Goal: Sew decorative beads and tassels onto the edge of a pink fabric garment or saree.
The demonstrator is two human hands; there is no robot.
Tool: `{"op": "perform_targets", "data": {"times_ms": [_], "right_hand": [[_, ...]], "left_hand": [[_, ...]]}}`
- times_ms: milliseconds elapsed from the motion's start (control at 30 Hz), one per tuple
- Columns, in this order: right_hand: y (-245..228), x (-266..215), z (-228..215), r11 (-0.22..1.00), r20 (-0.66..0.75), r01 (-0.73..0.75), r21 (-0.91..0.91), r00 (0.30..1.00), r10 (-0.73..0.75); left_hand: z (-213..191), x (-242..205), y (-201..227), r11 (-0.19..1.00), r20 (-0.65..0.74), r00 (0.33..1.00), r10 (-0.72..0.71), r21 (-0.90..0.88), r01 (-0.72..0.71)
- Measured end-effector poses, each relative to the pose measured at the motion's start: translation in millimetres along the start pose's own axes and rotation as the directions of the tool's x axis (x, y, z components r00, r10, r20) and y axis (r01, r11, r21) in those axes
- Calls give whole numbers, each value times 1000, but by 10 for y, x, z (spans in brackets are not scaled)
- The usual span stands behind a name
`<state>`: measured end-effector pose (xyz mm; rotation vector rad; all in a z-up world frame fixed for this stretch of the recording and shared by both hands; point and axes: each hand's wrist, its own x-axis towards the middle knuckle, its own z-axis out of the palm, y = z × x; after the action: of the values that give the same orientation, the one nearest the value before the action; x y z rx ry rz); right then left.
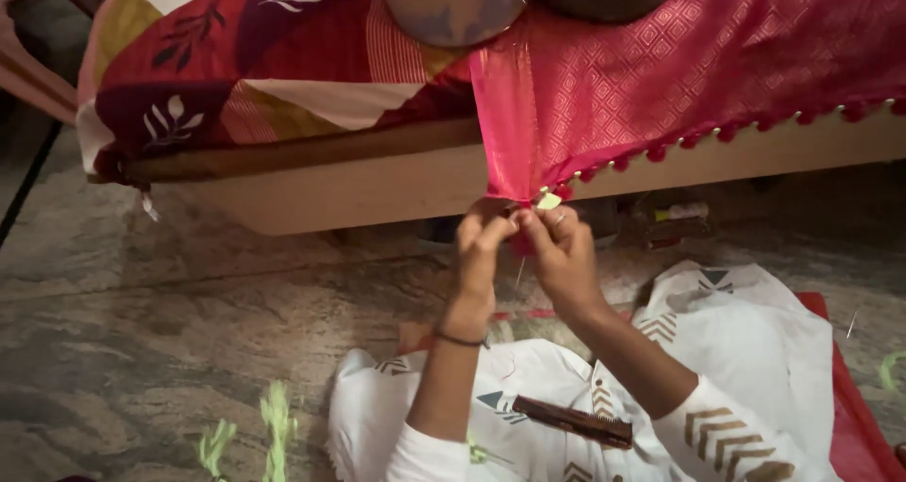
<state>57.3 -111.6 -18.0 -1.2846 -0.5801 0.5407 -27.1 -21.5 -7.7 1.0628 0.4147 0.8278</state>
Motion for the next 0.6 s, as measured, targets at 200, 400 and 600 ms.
{"op": "perform_targets", "data": {"times_ms": [200, 400, 600], "right_hand": [[34, -14, -52, 998, 117, 41, 56, 992, -47], [135, 58, -88, 989, 173, -67, 133, 984, 44], [74, 127, -478, 968, 31, 84, -236, 996, -79]], "left_hand": [[-139, 178, -88, 994, 158, 982, -103, 58, 95], [-113, 223, -147, 988, 138, 978, -154, 38, 150], [285, -105, 219, 619, -17, 913, 407, 740, -262]]}}
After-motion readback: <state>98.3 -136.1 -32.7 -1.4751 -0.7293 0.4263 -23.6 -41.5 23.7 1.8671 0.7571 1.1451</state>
